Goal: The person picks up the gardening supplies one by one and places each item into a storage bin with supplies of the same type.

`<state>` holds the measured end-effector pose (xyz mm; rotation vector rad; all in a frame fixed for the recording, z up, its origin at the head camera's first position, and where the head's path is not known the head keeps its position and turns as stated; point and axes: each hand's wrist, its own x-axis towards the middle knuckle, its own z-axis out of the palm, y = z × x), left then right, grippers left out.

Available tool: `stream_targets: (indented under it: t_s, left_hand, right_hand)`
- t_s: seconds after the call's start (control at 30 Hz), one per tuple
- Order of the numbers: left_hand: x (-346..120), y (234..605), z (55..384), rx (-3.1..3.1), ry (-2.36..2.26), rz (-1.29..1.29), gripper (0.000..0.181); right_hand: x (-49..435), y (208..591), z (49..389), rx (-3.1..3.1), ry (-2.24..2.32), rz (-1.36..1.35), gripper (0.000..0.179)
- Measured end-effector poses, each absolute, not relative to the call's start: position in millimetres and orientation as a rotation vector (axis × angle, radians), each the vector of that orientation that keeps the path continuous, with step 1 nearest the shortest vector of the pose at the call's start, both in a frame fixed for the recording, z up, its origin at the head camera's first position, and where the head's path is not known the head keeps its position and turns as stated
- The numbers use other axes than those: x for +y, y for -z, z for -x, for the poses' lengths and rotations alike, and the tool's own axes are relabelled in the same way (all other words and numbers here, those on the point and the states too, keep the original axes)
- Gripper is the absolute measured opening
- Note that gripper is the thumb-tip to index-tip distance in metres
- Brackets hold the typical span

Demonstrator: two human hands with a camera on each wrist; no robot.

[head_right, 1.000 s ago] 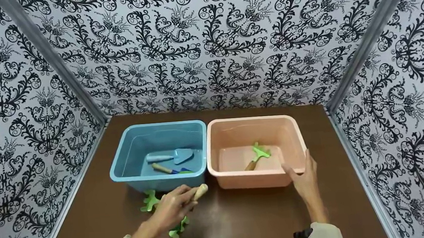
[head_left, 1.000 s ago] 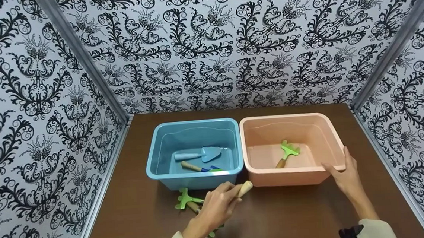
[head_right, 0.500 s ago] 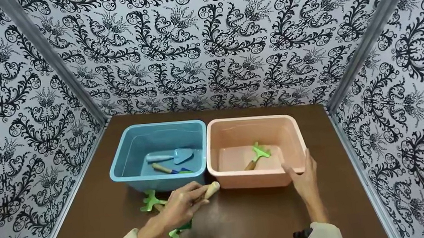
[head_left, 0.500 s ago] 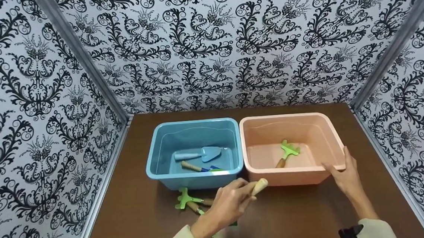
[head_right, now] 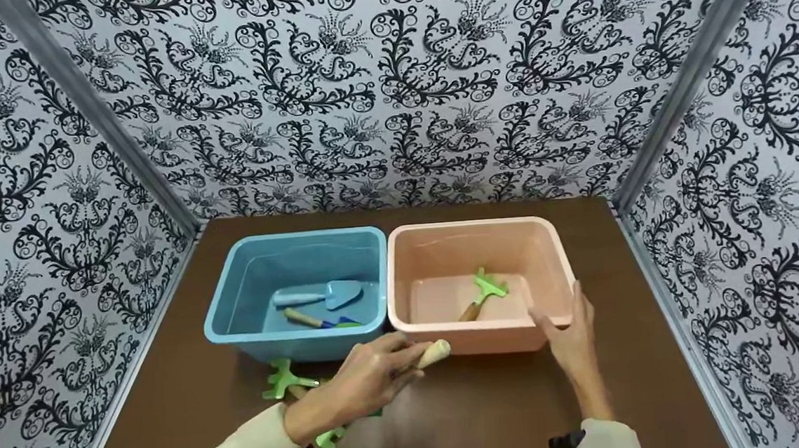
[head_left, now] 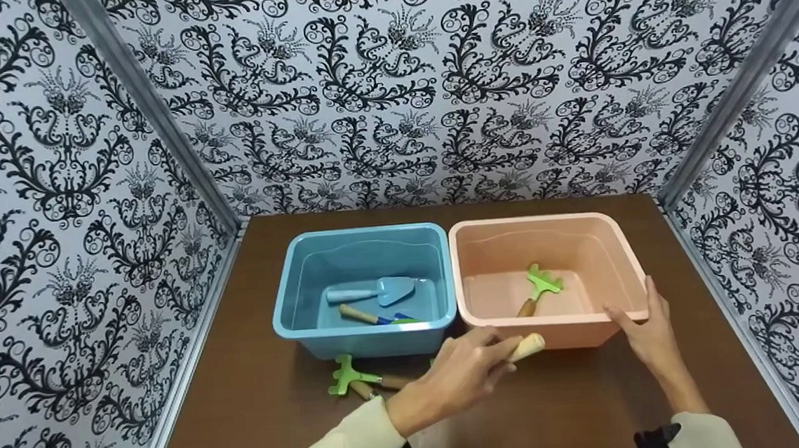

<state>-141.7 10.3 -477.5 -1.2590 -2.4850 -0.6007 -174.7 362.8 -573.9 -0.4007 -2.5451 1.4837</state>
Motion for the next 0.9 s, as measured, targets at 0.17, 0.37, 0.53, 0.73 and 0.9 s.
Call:
stream_targets:
  t_s: [0.17,0.37,0.53,0.73,0.9]
  left_hand:
    - [13.9,469.4,151.2,-2.463,0.556,1.29,0.03]
    - [23.0,461.0,166.2,-2.451,0.504,1.312,0.027]
    - [34.3,455.0,178.0,-2.496,0.529,1.352,0.034]
    - [43.5,448.6,190.2,-2.518,0.557,1.4,0.035]
    - [47.1,439.7,201.3,-2.486,0.562,1.34,0.029]
  right_hand:
    - [362.2,575.9,175.2,-2.529,-1.486,0.396,0.102]
    - [362.8,576.7,174.6,-2.527,-1.489,0.413,0.102]
    - [362.8,576.7,174.6,-2.527,-1.492,0.424,0.102]
    - [363.0,576.4,174.4,-2.536,-1.477,0.427,0.102]
    - [364.1,575.2,175.6,-2.542,-1.474,0.416,0.103]
